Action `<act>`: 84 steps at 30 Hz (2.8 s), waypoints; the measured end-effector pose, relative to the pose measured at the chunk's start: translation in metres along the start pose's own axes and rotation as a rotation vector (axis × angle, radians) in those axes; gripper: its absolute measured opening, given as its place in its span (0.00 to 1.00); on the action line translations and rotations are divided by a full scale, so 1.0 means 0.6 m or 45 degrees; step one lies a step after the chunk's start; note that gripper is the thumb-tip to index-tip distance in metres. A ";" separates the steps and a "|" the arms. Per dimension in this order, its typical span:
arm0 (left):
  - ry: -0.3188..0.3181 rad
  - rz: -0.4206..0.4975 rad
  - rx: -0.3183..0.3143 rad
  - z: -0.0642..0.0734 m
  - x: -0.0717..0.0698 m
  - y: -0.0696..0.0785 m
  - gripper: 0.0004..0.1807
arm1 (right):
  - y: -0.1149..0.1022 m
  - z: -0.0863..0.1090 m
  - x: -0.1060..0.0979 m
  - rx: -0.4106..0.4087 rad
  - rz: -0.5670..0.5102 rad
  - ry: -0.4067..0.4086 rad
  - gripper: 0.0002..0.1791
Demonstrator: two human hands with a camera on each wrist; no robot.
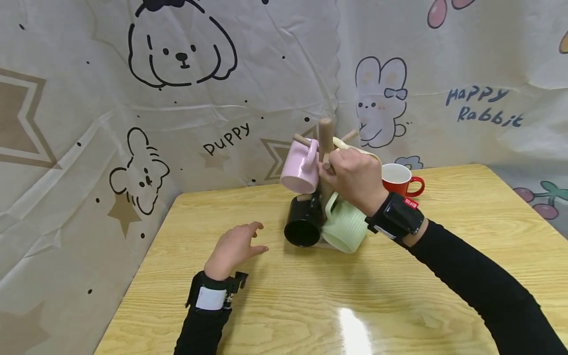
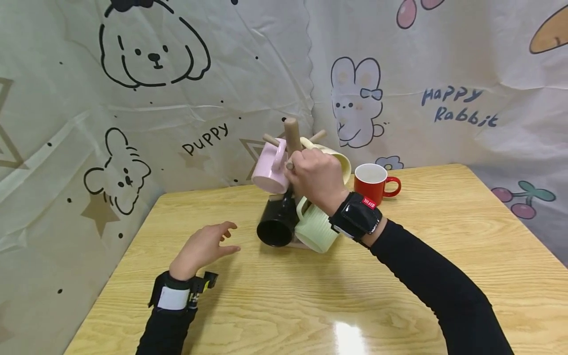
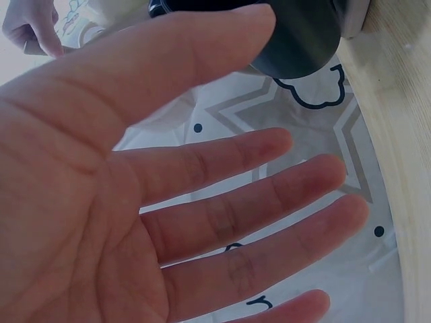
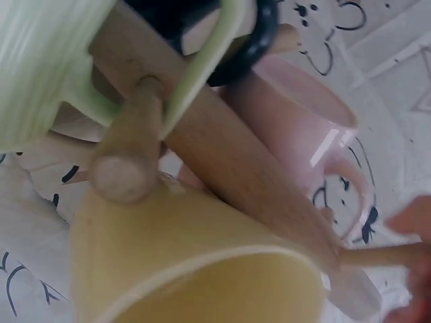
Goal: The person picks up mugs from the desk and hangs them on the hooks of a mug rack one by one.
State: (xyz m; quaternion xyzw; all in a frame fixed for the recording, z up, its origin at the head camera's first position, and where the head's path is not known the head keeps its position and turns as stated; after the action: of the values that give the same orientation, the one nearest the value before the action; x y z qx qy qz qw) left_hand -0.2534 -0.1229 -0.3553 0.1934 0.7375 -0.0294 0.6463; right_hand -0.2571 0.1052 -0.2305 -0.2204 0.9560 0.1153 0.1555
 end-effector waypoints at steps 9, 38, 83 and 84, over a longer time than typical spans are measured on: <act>0.004 -0.007 -0.003 -0.001 0.000 -0.005 0.27 | 0.068 0.032 -0.059 0.166 -0.430 0.129 0.34; -0.012 -0.027 0.014 -0.002 0.003 -0.006 0.28 | 0.309 0.305 0.034 0.972 -0.381 -0.508 0.18; -0.035 -0.005 -0.027 -0.002 0.001 -0.010 0.28 | 0.428 0.361 0.026 1.335 -0.657 -0.870 0.35; -0.035 -0.006 -0.024 -0.002 0.001 -0.009 0.27 | 0.427 0.358 0.017 1.320 -0.644 -0.864 0.34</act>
State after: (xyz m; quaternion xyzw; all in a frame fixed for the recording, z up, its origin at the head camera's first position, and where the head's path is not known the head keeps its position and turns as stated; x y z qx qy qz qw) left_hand -0.2563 -0.1276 -0.3569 0.1850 0.7293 -0.0267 0.6582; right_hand -0.3302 0.3881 -0.3940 -0.2860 0.7048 -0.3359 0.5556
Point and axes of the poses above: each hand's wrist, its own z-axis away from the middle knuckle, its own x-axis out of the palm, y = z × x, the point moved 6 cm from there along -z, towards the middle knuckle, and after that the axes turned 8 degrees about y, right-handed, at the moved point
